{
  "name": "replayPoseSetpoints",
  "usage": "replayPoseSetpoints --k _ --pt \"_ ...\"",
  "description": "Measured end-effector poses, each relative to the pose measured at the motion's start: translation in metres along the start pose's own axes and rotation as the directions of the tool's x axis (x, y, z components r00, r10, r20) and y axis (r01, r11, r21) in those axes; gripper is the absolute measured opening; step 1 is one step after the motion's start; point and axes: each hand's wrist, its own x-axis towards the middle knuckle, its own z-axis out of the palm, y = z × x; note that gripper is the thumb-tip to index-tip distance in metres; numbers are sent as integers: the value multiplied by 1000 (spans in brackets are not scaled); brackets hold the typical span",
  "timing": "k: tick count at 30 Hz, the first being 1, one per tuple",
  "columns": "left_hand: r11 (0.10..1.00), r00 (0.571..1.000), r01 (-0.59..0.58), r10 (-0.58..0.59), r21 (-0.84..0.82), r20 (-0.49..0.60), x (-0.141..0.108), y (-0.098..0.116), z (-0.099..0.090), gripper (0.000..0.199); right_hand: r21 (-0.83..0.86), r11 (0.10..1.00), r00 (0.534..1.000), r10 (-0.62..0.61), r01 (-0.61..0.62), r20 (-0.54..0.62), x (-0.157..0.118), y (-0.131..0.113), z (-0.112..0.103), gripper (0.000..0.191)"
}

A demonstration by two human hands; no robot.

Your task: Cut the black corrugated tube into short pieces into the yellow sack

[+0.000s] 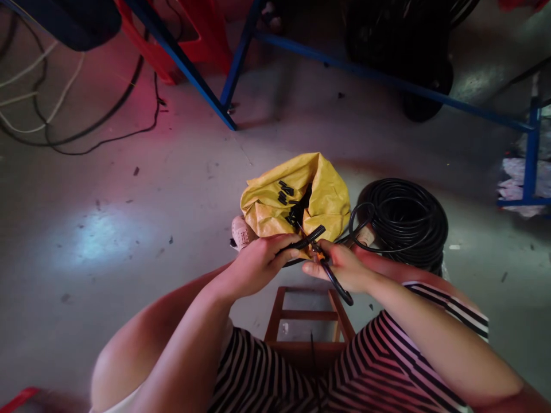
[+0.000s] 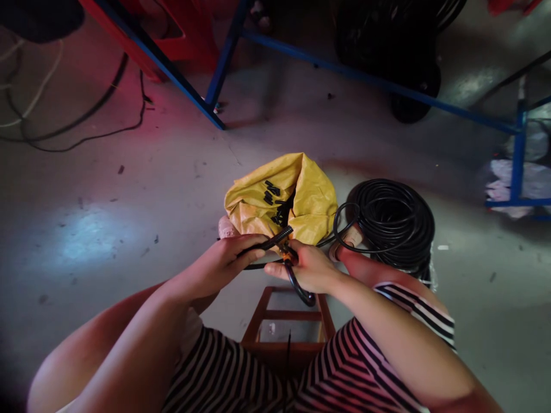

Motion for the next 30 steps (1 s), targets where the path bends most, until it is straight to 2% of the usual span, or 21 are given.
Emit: replayPoseSetpoints --k 4,7,15,21,30 --pt "1000 1000 23 -23 -15 18 -3 -5 -3 35 -62 998 1000 12 -14 -24 3 4 3 50" --pt "999 999 36 -35 -40 7 -4 -8 -4 35 -43 999 1000 21 -21 -17 5 5 5 50" --pt "974 999 52 -54 -219 -4 4 -32 3 38 -4 998 997 67 -68 -43 21 22 10 58" --pt "917 990 134 -141 -377 7 8 -51 14 37 27 995 995 100 -100 -9 29 33 13 60" --pt "869 987 162 -148 -467 67 5 -59 16 38 95 984 989 146 -149 35 32 48 17 55"
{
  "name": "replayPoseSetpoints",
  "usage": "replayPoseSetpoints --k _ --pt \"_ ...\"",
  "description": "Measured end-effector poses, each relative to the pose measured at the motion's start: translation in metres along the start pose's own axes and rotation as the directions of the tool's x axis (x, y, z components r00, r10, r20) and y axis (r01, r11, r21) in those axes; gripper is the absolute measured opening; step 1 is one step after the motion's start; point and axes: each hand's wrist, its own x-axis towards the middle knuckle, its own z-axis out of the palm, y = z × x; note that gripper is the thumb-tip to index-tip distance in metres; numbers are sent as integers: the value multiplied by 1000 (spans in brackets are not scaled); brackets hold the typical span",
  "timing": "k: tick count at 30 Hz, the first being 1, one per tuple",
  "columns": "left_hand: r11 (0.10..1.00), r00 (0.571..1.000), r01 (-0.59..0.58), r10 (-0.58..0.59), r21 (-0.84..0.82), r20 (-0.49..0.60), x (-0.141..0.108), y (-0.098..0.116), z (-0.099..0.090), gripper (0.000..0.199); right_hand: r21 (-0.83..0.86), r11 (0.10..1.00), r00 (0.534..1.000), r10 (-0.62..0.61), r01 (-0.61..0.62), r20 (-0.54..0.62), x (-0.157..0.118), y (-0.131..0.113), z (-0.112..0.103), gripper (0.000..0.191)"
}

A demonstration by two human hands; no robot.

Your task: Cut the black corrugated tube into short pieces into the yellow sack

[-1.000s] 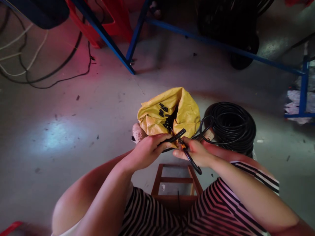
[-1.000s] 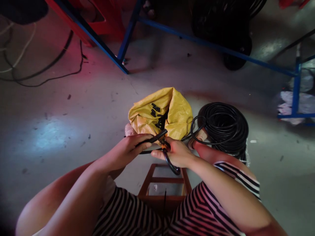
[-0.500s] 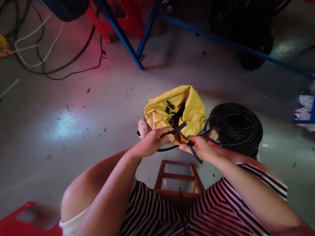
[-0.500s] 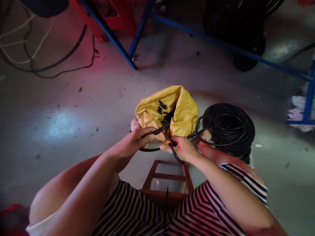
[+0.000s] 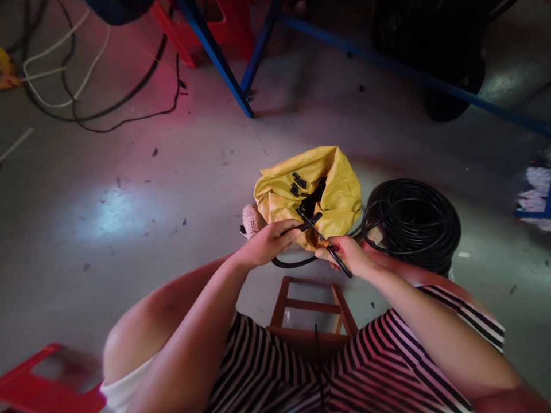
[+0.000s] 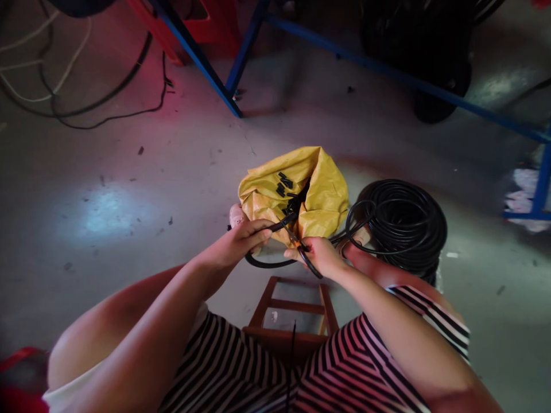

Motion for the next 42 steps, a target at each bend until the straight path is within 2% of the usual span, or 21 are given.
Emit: replayPoseSetpoints --k 7,12,15,17,19,24,27,30,32,35,39,42 --pt "998 1000 -18 18 65 -4 0 -5 -4 41 120 991 998 50 -55 41 3 3 3 52" --pt "995 998 -36 41 95 -51 0 -3 -5 39 167 981 994 93 -102 64 2 -1 4 54" --pt "993 995 -49 58 111 -77 -1 7 -2 34 157 988 1000 -5 7 -13 -2 -11 0 53" --pt "989 993 -66 78 132 -87 -2 16 4 29 157 979 989 -114 127 -91 -6 -22 -3 50" --pt "982 991 -99 113 163 -77 -3 24 14 24 206 959 976 -167 194 -139 -9 -34 -3 46" --pt "965 983 -183 179 189 41 -5 32 35 24 379 904 968 -121 199 -219 -10 -49 3 45" --pt "962 987 -162 153 221 58 -6 33 34 26 399 888 953 -121 229 -278 -8 -50 0 46" --pt "972 995 -92 81 214 60 -7 34 27 32 391 875 921 -137 285 -364 -8 -52 -10 48" --pt "987 998 -57 53 153 33 -9 36 22 35 380 877 916 -144 294 -375 -11 -52 -14 50" --pt "993 994 -77 83 87 -67 -11 39 17 36 311 903 917 -178 296 -356 -17 -50 -13 52" --pt "990 961 -112 130 86 -245 -15 48 13 38 233 941 945 -177 244 -275 -26 -42 -4 55" --pt "987 943 -126 152 103 -297 -17 55 14 37 242 945 963 -174 222 -206 -29 -37 1 55"
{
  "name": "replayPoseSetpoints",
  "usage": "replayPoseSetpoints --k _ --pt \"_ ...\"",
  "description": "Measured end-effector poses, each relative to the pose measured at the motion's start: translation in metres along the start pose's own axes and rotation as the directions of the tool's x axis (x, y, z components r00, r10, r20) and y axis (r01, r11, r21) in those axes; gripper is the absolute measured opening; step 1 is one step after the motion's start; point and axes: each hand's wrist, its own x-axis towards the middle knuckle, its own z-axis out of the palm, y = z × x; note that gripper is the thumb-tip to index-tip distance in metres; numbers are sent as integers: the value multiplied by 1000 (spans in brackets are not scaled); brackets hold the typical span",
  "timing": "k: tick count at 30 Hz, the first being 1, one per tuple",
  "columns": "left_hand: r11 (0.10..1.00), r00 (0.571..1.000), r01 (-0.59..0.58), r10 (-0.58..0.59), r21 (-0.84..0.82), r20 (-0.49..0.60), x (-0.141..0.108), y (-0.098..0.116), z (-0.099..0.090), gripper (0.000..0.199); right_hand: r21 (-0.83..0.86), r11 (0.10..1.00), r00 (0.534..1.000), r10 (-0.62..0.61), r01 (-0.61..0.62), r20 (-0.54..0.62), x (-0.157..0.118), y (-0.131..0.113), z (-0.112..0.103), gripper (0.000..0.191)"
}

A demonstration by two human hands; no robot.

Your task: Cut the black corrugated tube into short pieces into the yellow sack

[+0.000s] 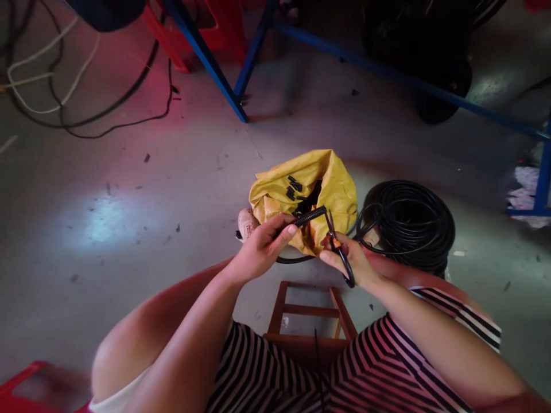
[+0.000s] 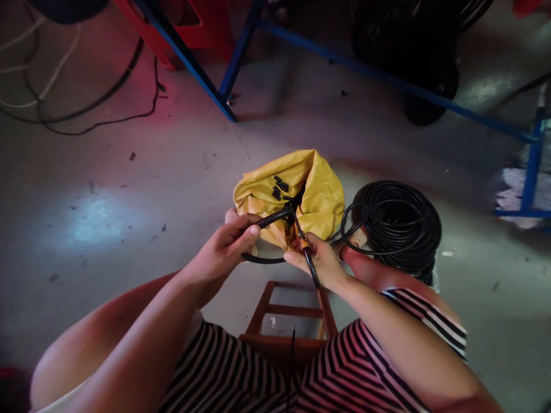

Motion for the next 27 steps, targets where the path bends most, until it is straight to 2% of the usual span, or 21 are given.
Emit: replayPoseSetpoints --k 8,14,27 --pt "998 999 -32 31 -45 -15 0 0 1 37 -11 1000 999 23 -23 35 -3 5 -3 53" --pt "999 998 -15 17 -34 59 1 1 3 35 14 1000 992 21 -23 128 -5 3 -2 48" --pt "999 995 -38 40 -20 89 1 2 6 31 30 1000 987 1 -6 160 -7 -3 -2 45"
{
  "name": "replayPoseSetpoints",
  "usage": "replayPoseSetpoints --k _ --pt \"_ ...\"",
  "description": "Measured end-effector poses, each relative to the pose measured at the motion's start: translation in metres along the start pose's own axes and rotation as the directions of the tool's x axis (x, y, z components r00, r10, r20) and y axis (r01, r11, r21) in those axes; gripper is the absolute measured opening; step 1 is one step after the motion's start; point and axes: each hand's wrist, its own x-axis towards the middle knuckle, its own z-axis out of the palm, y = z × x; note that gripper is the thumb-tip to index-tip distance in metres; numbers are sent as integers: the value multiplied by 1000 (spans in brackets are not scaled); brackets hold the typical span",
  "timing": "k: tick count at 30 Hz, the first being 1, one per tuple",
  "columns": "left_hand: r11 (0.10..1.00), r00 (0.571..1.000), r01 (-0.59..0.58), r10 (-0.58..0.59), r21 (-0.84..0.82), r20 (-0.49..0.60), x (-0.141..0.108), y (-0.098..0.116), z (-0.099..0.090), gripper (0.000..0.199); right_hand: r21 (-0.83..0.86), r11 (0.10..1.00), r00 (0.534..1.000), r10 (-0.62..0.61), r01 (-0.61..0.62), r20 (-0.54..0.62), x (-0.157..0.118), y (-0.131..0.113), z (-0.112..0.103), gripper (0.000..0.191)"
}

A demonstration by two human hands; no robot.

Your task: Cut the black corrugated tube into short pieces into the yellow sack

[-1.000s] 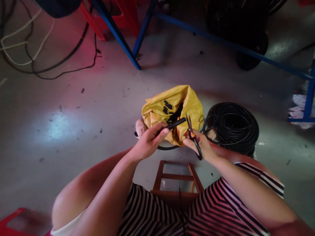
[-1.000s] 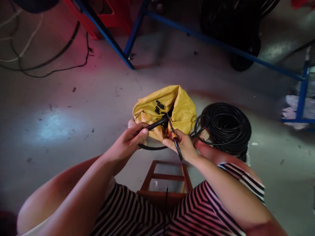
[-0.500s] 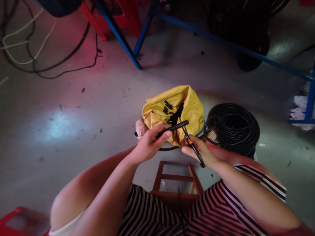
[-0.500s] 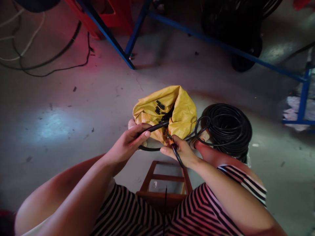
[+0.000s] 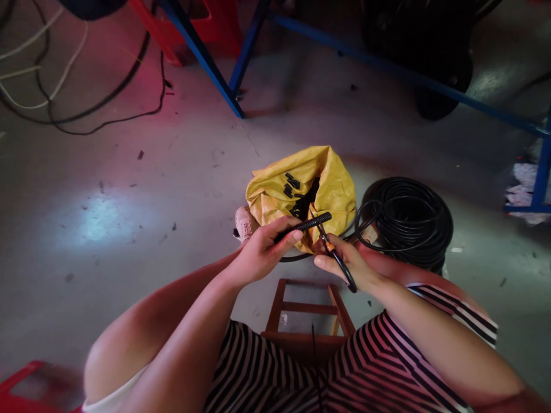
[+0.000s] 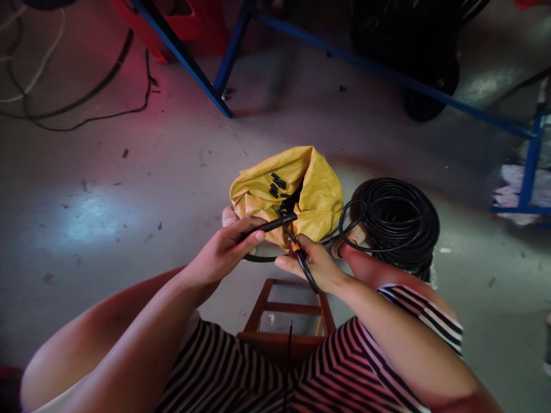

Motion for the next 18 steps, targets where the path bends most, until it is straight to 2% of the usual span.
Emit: replayPoseSetpoints --k 9,18 --pt "1000 1000 -18 18 0 24 2 -3 3 31 -53 998 1000 -17 17 -9 0 -1 2 48" --pt "990 982 -18 -8 137 187 -1 -9 -5 35 -238 971 993 31 -4 112 2 -9 -8 52"
